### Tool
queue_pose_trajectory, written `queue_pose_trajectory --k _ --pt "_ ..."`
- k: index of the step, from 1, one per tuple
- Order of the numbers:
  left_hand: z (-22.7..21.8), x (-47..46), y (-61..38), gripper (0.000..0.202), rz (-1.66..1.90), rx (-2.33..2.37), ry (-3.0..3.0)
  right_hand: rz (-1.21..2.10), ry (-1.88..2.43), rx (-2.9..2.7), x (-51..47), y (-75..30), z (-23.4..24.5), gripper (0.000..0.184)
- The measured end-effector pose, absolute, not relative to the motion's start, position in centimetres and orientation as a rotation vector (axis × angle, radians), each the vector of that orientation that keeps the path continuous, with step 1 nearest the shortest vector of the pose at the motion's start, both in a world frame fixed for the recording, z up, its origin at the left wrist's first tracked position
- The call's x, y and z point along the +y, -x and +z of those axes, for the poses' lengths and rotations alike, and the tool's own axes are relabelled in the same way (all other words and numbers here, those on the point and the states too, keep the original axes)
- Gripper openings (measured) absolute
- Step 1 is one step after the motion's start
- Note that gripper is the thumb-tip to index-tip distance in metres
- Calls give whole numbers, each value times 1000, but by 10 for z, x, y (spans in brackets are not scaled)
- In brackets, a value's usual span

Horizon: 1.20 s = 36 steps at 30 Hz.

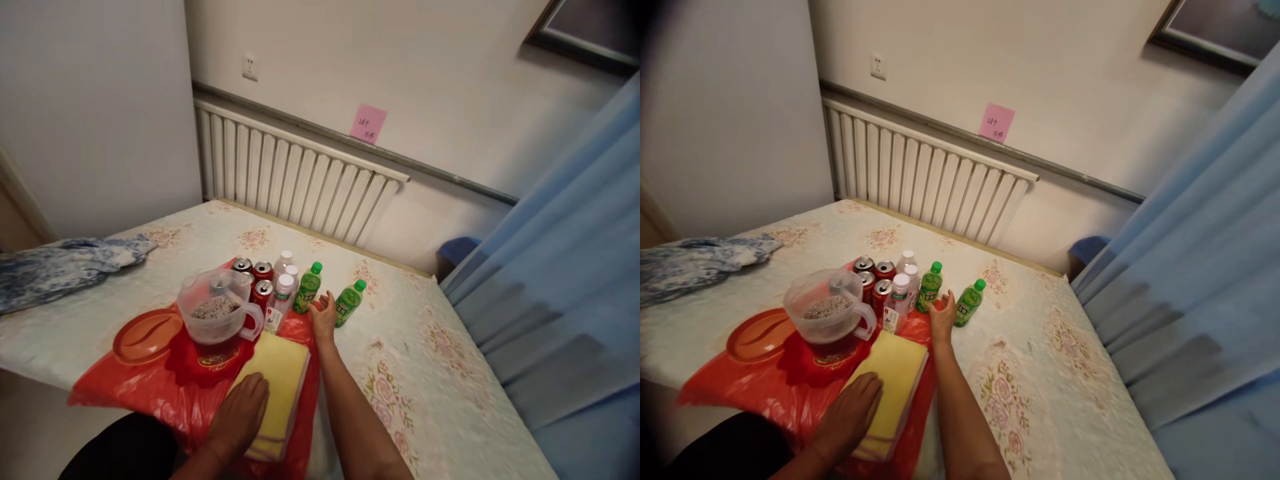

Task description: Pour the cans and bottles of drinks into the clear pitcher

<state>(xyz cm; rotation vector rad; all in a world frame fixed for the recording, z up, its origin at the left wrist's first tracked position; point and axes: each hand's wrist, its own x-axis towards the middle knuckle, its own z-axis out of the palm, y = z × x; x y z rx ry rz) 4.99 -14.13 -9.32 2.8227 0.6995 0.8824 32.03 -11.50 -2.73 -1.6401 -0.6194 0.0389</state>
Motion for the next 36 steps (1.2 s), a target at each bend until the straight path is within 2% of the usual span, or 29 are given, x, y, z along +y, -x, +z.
queue_pose_trajectory --k 5,10,13,18,23,32,36 --pt "-91 -140 -51 21 832 697 -2794 -191 1804 -371 -178 -330 -51 54" --pt "-90 -140 -51 21 818 701 -2755 -258 1883 -283 -197 -363 -42 67" --pt "-90 -140 -51 21 865 711 -2739 -256 1905 -332 -182 -375 -30 67" --pt "-89 -140 -51 22 896 709 -2790 -246 1939 -354 -155 -378 -16 51" --pt "-89 -140 -52 21 883 723 -2767 -223 1965 -317 -153 -369 -6 43" --pt "-77 -137 -51 24 683 702 -2677 -114 1934 -565 -235 -299 9 34" --pt "-54 -143 -61 23 673 739 -2520 27 1906 -721 -283 -263 14 35"
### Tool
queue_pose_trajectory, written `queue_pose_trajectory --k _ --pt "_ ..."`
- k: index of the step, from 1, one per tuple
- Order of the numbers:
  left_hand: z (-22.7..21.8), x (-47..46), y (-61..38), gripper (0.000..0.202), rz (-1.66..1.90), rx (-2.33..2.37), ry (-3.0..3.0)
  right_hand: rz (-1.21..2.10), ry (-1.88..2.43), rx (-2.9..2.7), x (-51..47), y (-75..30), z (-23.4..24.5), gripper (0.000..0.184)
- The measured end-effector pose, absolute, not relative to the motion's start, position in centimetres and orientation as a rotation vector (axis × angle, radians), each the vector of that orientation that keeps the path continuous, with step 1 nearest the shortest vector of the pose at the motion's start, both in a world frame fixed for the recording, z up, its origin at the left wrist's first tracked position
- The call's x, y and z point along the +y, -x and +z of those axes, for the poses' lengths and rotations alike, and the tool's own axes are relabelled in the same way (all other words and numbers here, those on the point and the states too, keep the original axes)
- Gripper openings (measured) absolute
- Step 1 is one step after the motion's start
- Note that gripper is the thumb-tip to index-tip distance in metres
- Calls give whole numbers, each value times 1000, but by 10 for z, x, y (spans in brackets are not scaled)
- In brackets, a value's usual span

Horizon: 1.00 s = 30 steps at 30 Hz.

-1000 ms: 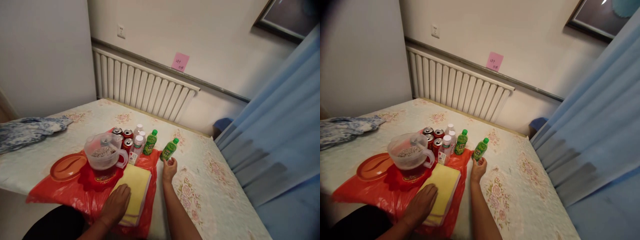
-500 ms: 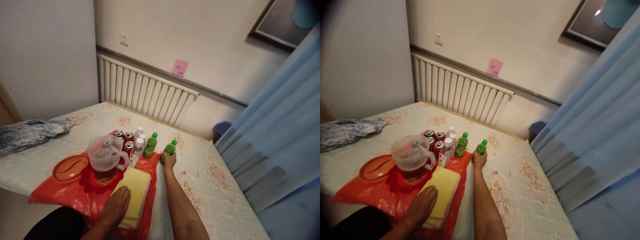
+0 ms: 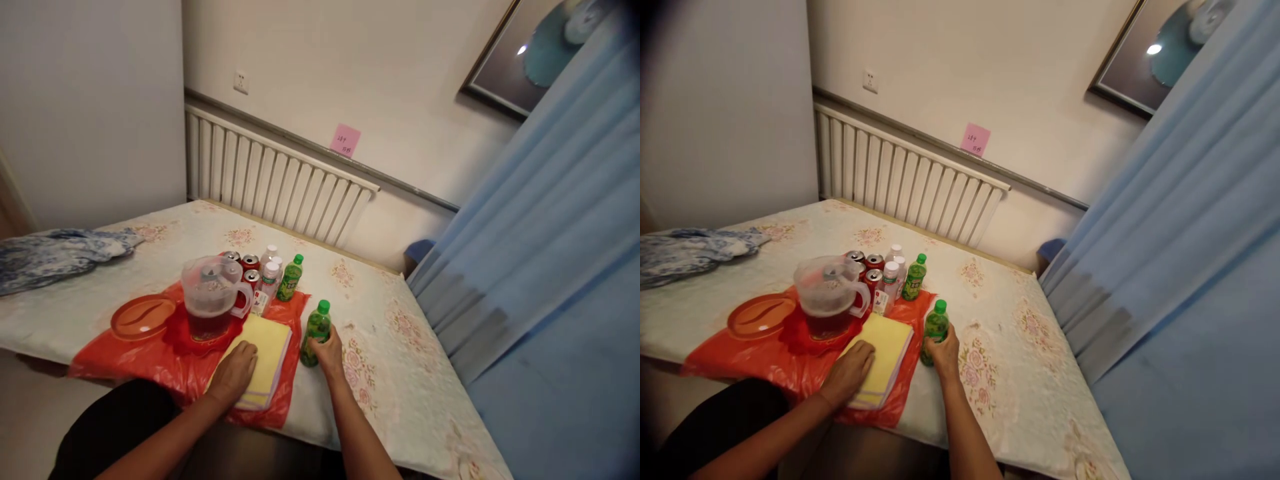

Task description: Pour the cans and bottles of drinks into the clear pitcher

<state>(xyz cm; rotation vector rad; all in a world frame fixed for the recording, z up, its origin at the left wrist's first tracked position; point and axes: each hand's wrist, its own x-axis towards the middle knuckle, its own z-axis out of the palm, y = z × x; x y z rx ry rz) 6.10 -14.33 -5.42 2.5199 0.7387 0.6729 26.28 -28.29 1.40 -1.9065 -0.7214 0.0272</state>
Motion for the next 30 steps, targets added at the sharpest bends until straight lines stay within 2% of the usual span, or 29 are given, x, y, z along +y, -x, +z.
queue_pose_trajectory --k 3,8,11,16,24,30 --pt "-18 -161 -77 27 768 663 -2350 126 1863 -833 -310 -240 16 39" --pt "58 -195 -94 54 856 342 -2224 210 1794 -927 -334 -213 22 43" --pt "86 -203 -92 53 832 104 -2326 252 1761 -984 -342 -203 27 43" --pt "102 -206 -84 33 692 -40 -2561 219 1767 -1058 -348 -193 27 38" --pt "120 -227 -76 16 520 198 -2882 107 1721 -1039 -353 -183 13 50" --pt "119 -235 -74 22 441 393 -2888 98 1720 -1027 -357 -178 8 47"
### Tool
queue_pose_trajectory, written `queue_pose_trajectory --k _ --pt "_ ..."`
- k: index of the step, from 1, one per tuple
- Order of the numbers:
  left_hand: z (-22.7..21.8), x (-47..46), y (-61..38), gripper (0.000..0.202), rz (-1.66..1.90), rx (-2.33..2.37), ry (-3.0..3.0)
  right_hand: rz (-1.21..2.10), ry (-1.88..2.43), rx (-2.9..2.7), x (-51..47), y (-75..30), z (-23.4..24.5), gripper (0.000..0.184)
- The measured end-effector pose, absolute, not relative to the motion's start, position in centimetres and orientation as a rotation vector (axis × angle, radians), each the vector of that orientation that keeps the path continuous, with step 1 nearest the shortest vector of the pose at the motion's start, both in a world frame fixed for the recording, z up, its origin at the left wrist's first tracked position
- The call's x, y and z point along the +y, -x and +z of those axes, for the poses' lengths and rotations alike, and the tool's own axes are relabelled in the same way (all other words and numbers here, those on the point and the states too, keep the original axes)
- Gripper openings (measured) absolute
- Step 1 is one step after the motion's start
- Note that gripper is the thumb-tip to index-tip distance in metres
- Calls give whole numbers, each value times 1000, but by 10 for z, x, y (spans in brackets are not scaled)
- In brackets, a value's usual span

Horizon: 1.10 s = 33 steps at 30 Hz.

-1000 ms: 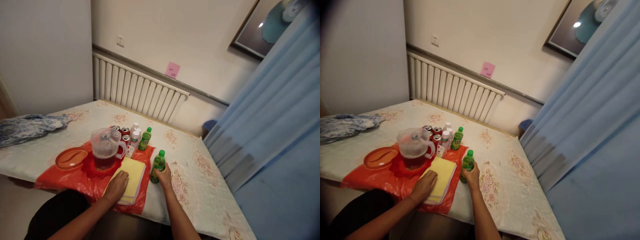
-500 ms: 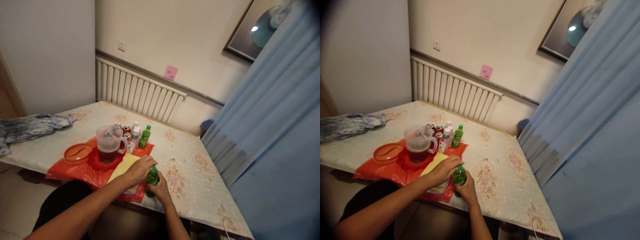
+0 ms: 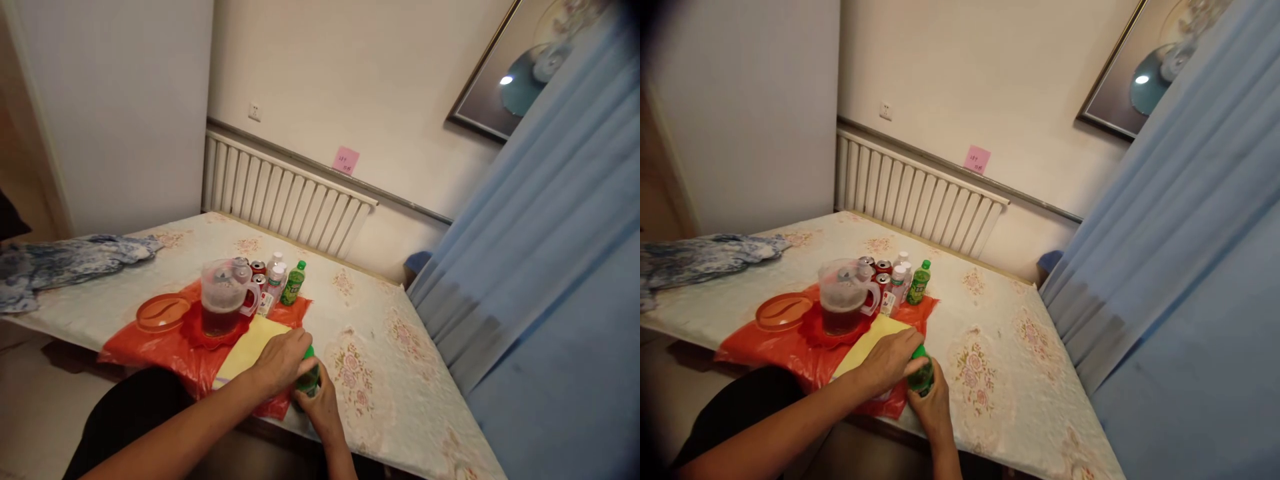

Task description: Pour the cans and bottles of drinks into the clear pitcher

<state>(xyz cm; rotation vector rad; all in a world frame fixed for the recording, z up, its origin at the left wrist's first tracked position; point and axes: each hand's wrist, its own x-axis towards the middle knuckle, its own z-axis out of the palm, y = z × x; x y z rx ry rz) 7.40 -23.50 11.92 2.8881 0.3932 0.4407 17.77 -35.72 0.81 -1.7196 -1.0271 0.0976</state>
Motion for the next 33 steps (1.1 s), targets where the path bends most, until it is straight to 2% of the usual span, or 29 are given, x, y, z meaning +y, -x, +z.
queue_pose_trajectory --k 6,12,16,23,27,33 --pt "128 -241 -67 27 396 511 -2813 54 1719 -1008 -356 -176 1 47" --pt "132 -239 -56 39 436 120 -2788 77 1715 -1004 -356 -177 3 49" --pt "124 -233 -57 28 437 13 -2821 68 1722 -1011 -356 -175 6 49" --pt "123 -233 -60 22 392 249 -2851 96 1726 -1007 -356 -175 2 53" --pt "121 -229 -57 18 540 376 -2642 89 1758 -939 -356 -178 -3 60" --pt "74 -197 -54 15 799 498 -2191 64 1790 -867 -356 -178 -12 63"
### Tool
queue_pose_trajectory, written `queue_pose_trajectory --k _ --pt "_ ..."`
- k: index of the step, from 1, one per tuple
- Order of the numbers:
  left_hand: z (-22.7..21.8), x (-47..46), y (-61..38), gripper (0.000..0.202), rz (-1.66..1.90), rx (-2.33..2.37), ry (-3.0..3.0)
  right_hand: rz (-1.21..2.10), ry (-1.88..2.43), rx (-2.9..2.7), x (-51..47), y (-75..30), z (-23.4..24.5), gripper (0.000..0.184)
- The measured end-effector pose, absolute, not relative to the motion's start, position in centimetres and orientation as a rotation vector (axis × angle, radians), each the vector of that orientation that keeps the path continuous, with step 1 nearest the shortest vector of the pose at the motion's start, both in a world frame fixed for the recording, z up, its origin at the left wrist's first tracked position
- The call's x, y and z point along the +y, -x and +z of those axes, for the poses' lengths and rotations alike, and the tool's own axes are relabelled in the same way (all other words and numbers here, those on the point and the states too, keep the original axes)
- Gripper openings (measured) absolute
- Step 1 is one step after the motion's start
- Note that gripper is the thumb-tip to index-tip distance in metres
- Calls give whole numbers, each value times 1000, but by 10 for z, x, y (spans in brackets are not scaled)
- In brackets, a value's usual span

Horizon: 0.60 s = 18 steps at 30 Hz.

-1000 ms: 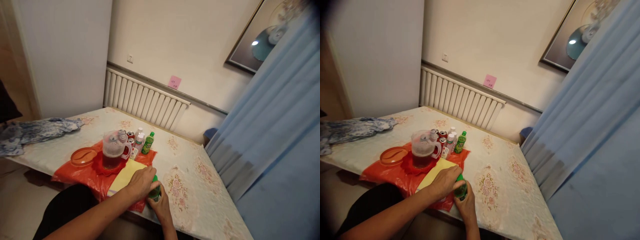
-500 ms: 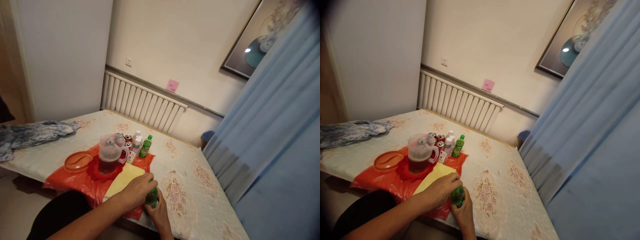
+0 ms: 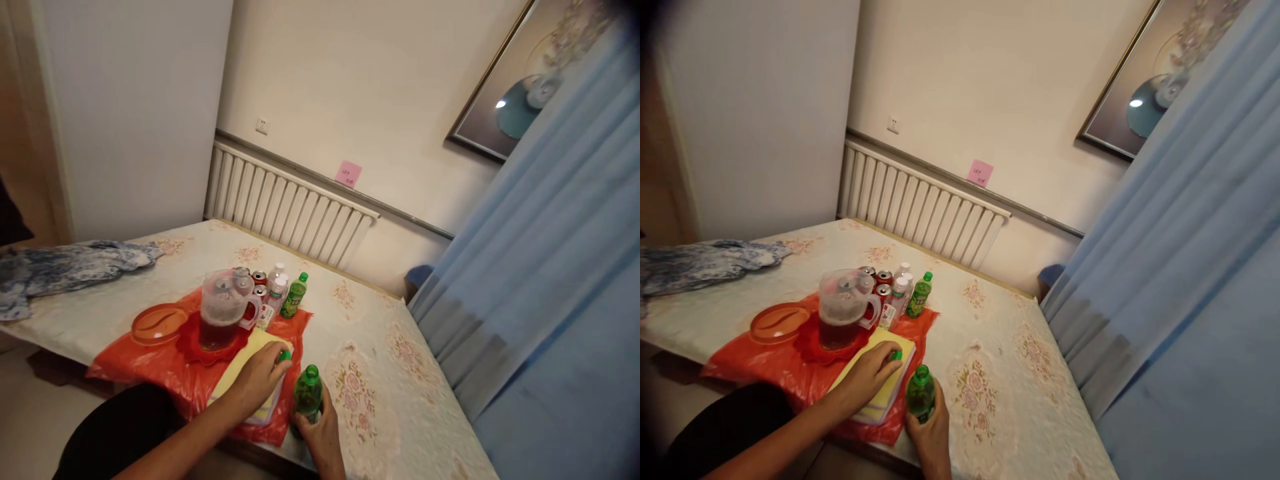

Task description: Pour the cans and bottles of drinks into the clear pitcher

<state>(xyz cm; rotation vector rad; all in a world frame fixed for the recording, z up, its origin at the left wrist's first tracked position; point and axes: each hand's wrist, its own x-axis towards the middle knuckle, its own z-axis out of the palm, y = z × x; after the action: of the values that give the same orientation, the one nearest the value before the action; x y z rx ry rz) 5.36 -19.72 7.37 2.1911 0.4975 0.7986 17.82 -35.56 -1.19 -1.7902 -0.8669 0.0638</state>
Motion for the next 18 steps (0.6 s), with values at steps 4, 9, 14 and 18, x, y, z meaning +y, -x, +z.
queue_pose_trajectory --k 4,9,14,18 --pt "14 -167 -50 24 716 603 -1871 32 1809 -844 -354 -178 -14 62" --pt "-44 -132 -31 51 534 649 -1359 48 1811 -937 -338 -181 18 56" --pt "-61 -119 -2 61 479 587 -1117 -38 1770 -1214 -292 -199 71 52" --pt "-67 -118 17 57 475 466 -926 -249 1845 -1437 -250 -218 108 50"
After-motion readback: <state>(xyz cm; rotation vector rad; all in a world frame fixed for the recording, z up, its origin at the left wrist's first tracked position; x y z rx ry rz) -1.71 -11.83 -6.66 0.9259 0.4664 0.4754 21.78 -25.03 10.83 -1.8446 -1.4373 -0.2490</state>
